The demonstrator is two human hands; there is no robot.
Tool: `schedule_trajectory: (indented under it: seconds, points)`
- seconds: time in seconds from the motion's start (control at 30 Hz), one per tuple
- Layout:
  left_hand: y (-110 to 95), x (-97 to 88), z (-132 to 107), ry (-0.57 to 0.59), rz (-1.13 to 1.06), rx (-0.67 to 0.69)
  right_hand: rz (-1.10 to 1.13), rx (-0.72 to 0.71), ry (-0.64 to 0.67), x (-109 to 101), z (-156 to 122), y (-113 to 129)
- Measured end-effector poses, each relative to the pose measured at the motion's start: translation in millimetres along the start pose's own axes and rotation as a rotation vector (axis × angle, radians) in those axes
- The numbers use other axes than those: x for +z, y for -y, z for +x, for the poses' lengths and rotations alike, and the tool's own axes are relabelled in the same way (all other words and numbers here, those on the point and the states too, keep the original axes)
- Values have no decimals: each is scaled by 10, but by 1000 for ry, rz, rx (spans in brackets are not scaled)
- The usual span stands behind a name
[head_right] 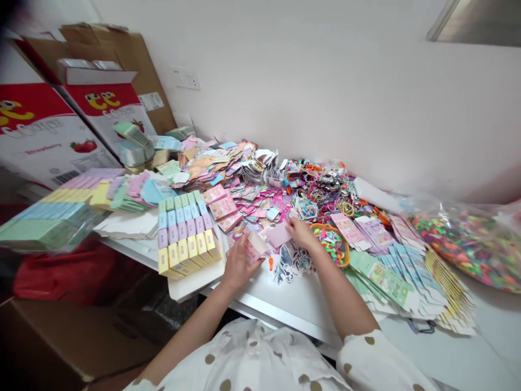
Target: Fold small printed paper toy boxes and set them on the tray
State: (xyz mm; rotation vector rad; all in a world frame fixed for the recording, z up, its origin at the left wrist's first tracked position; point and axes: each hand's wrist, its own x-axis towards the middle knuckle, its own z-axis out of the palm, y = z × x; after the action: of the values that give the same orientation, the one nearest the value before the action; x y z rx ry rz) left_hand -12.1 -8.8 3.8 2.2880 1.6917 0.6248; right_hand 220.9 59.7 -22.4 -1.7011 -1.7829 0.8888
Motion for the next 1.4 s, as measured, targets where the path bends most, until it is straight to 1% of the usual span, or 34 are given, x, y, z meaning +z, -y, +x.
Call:
schedule_trajectory:
  seconds: [0.03, 0.07, 0.13, 0.17, 0.2, 0.23, 0.27, 0.33, 0.43, 0.5, 0.57, 0.63, 0.7, 0.77, 0.8, 0.87, 0.93, 1.0, 1.03, 1.1, 1.17, 1.23, 1.27, 1.33, 1.4]
  points:
    - [0, -9, 14, 19, 13, -10, 77, 23, -76, -30, -41, 17]
    - [-1, -17, 30, 39, 28, -23, 201, 43, -150, -44, -92, 46]
    - [-11, -27, 63, 69, 50, -51, 537, 52, -262, -14, -220, 136]
    - [-18, -28, 77, 79, 55, -61, 696, 40, -285, 25, -290, 190]
    - [-24, -25, 87, 84, 56, -69, 806, 24, -287, 75, -360, 242]
    - [-29, -19, 94, 86, 55, -76, 868, 14, -284, 127, -424, 287]
    - [-31, -12, 96, 85, 52, -77, 883, 13, -277, 174, -481, 318]
    - [-31, 2, 89, 65, 56, -78, 825, 33, -259, 229, -568, 337]
    - [-39, 19, 63, 10, 100, -81, 612, 49, -214, 206, -634, 305]
    - [-67, 29, 48, -7, 135, -77, 437, 12, -216, 179, -654, 311]
    - [-112, 47, 36, 0, 136, -62, 309, -57, -251, 210, -679, 371]
    - [-159, 75, 27, 1, 108, -56, 234, -122, -305, 314, -718, 468]
    - [-190, 102, 19, -7, 72, -44, 133, -156, -347, 452, -766, 563]
    - [-196, 118, 16, -23, 54, -37, -5, -183, -344, 554, -797, 616]
    - [-189, 118, 18, -25, 49, -37, -55, -204, -324, 573, -801, 617]
    - [-159, 101, 29, -10, 37, -59, -66, -243, -302, 536, -780, 559]
    - [-119, 68, 48, 12, 23, -102, 13, -236, -311, 434, -739, 430]
    - [-84, 35, 68, 14, 13, -141, 44, -157, -282, 343, -709, 267]
    - [-73, 24, 76, 7, 13, -157, 12, -104, -228, 324, -705, 190]
    - [-69, 16, 84, -2, 7, -168, -112, -3, -95, 353, -717, 67]
    - [-82, 28, 82, 1, -8, -164, -222, 93, -18, 441, -737, -10]
    - [-95, 50, 72, 8, -23, -157, -237, 158, -32, 518, -743, -60]
    - [-97, 61, 65, 13, -27, -156, -211, 165, -44, 532, -739, -82]
    - [-93, 75, 54, 23, -31, -155, -114, 127, -85, 499, -721, -115]
    - [-84, 83, 51, 32, -26, -157, 35, 84, -172, 402, -700, -113]
